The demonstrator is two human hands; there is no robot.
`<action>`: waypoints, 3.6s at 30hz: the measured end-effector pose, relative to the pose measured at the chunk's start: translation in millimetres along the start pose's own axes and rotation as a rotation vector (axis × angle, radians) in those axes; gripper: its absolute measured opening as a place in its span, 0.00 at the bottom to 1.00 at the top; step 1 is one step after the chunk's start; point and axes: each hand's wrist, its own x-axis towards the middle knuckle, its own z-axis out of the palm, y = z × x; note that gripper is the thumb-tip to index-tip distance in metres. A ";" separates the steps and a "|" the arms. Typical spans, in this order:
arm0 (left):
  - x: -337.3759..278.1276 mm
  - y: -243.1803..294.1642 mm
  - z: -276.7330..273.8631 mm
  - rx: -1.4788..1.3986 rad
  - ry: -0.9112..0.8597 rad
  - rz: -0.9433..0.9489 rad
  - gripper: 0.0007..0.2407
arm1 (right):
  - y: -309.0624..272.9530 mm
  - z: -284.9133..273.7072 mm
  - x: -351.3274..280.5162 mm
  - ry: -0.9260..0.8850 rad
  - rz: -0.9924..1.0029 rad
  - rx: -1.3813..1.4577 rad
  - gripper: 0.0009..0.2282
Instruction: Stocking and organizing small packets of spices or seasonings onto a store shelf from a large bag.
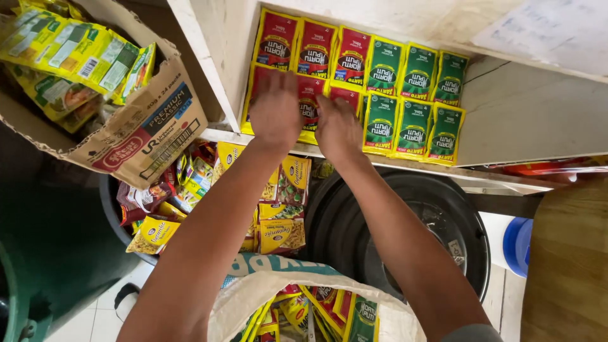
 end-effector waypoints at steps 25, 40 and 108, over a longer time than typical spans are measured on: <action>-204.5 -29.3 -171.5 -0.413 0.120 0.370 0.10 | -44.4 -121.3 -206.3 0.208 -0.158 0.135 0.07; -508.2 39.9 -305.8 -0.411 0.374 -0.043 0.07 | -136.0 -147.8 -452.3 -0.808 -0.005 0.191 0.14; -80.2 66.3 -20.9 -0.421 -0.217 -0.170 0.05 | 55.1 -84.4 -126.4 0.163 0.184 0.466 0.12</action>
